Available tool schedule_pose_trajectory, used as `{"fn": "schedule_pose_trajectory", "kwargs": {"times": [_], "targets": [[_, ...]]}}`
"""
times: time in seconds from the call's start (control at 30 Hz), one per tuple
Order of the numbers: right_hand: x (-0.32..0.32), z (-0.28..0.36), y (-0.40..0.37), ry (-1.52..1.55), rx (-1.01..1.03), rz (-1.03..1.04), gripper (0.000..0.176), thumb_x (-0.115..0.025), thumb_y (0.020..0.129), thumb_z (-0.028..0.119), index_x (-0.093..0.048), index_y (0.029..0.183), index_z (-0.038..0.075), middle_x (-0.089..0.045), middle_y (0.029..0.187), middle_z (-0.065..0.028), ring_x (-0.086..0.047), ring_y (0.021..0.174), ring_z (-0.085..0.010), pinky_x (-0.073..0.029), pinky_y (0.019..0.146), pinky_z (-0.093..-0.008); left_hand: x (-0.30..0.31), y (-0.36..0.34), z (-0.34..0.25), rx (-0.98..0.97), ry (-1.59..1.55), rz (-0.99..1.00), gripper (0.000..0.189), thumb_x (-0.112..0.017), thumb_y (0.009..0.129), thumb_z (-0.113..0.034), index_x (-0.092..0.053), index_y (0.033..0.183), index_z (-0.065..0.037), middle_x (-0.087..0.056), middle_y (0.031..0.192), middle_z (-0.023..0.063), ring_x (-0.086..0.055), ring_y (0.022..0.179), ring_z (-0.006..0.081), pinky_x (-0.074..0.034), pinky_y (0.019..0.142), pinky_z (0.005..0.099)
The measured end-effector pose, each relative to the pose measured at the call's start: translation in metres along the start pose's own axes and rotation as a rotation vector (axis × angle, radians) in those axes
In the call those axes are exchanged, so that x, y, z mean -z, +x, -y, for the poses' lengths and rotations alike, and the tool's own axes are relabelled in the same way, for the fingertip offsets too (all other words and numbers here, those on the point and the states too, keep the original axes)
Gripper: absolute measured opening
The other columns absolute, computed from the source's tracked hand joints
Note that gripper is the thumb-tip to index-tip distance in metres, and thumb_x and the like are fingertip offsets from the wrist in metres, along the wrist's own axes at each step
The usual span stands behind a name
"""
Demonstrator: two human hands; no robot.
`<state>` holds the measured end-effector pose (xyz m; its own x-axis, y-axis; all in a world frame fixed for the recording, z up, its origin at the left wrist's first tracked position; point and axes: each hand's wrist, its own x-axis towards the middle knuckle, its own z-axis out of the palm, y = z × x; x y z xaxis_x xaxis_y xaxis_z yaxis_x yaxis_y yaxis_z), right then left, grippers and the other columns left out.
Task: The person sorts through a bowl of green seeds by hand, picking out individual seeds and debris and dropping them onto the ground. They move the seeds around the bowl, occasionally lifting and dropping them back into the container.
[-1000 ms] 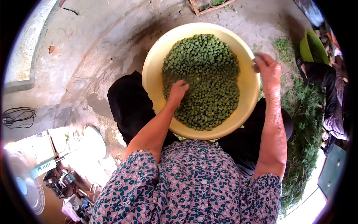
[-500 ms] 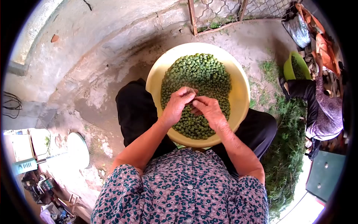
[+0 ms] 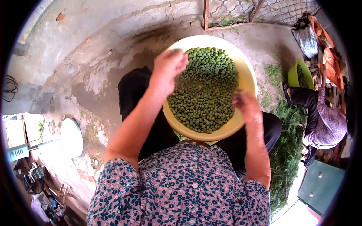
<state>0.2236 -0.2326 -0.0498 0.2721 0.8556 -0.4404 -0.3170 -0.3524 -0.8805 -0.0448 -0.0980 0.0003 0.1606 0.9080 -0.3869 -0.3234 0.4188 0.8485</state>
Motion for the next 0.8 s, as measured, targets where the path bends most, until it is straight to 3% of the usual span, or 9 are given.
{"fn": "schedule_pose_trajectory", "kwargs": {"times": [0.07,0.1,0.2,0.3,0.47,0.53,0.6,0.7,0.8], "targets": [[0.039,0.024,0.018,0.454,0.146,-0.138,0.033,-0.053,0.092,0.025,-0.052,0.113,-0.001,-0.063,0.09,-0.014,-0.06,0.077,-0.0179,-0.051,0.068,-0.0275,-0.002,0.016,-0.028,-0.057,-0.061,-0.069,0.024,-0.061,0.086,-0.016,-0.055,0.105,-0.003,-0.064,0.099,0.0108,-0.061,0.088,0.019,-0.049,0.083,0.0333],[0.065,0.03,0.027,0.473,0.301,-0.107,0.037,-0.051,0.093,0.026,-0.049,0.114,-0.003,-0.061,0.096,-0.0157,-0.059,0.082,-0.0191,-0.051,0.072,-0.0283,-0.003,0.023,-0.042,-0.076,-0.057,-0.079,0.024,-0.06,0.086,-0.012,-0.055,0.107,-0.001,-0.064,0.101,0.012,-0.061,0.09,0.0195,-0.05,0.085,0.0327],[0.07,0.051,0.029,0.563,0.255,-0.32,0.035,-0.052,0.092,0.025,-0.05,0.113,-0.003,-0.06,0.098,-0.015,-0.058,0.08,-0.0214,-0.05,0.073,-0.0313,0.003,0.058,-0.058,-0.102,-0.165,-0.012,0.023,-0.058,0.087,-0.013,-0.054,0.106,0.0,-0.063,0.102,0.0126,-0.06,0.093,0.0194,-0.05,0.084,0.0312],[0.059,0.025,0.044,0.423,0.123,-0.136,0.029,-0.057,0.089,0.018,-0.054,0.109,-0.003,-0.062,0.092,-0.014,-0.059,0.083,-0.0215,-0.051,0.075,-0.0336,0.002,0.099,-0.054,-0.117,-0.219,0.017,0.018,-0.058,0.088,-0.013,-0.056,0.1,-0.001,-0.064,0.095,0.0113,-0.061,0.086,0.0188,-0.05,0.082,0.0312],[-0.025,-0.024,0.051,-0.066,-0.037,-0.199,0.027,-0.059,0.087,0.015,-0.058,0.11,0.001,-0.064,0.089,-0.0089,-0.063,0.079,-0.0181,-0.053,0.066,-0.0287,0.007,0.117,-0.039,0.019,-0.344,0.008,0.011,-0.06,0.086,-0.014,-0.057,0.094,-0.007,-0.063,0.09,0.0063,-0.058,0.086,0.0193,-0.046,0.085,0.0354],[-0.03,-0.065,0.062,-0.417,-0.028,-0.057,0.028,-0.06,0.086,0.014,-0.059,0.111,0.002,-0.065,0.091,-0.0096,-0.064,0.077,-0.0208,-0.052,0.067,-0.0309,0.016,0.121,-0.03,0.08,-0.343,-0.089,0.01,-0.061,0.086,-0.015,-0.057,0.092,-0.008,-0.063,0.089,0.0057,-0.058,0.084,0.0182,-0.047,0.082,0.0337],[-0.043,-0.103,0.068,-1.003,0.431,0.121,0.028,-0.061,0.081,0.009,-0.059,0.108,0.003,-0.064,0.096,-0.0114,-0.062,0.084,-0.0267,-0.051,0.074,-0.0343,0.02,0.121,-0.038,0.058,-0.338,-0.048,0.01,-0.06,0.086,-0.015,-0.058,0.092,-0.008,-0.063,0.089,0.0053,-0.058,0.083,0.0176,-0.047,0.081,0.0331],[-0.1,-0.125,0.058,-1.187,0.559,0.193,0.029,-0.062,0.075,0.004,-0.058,0.104,0.002,-0.061,0.102,-0.0128,-0.059,0.094,-0.0312,-0.049,0.081,-0.0373,0.021,0.118,-0.056,-0.014,-0.317,0.004,0.01,-0.06,0.087,-0.016,-0.058,0.092,-0.008,-0.063,0.088,0.0045,-0.058,0.081,0.0165,-0.047,0.079,0.0318],[-0.142,-0.141,0.062,-1.21,0.787,0.489,0.03,-0.061,0.072,0.001,-0.055,0.101,0.003,-0.056,0.105,-0.0117,-0.052,0.104,-0.0325,-0.042,0.091,-0.0399,0.02,0.123,-0.06,-0.033,-0.321,-0.006,0.01,-0.059,0.088,-0.016,-0.058,0.092,-0.008,-0.062,0.087,0.0043,-0.058,0.081,0.016,-0.048,0.077,0.0306]]}}
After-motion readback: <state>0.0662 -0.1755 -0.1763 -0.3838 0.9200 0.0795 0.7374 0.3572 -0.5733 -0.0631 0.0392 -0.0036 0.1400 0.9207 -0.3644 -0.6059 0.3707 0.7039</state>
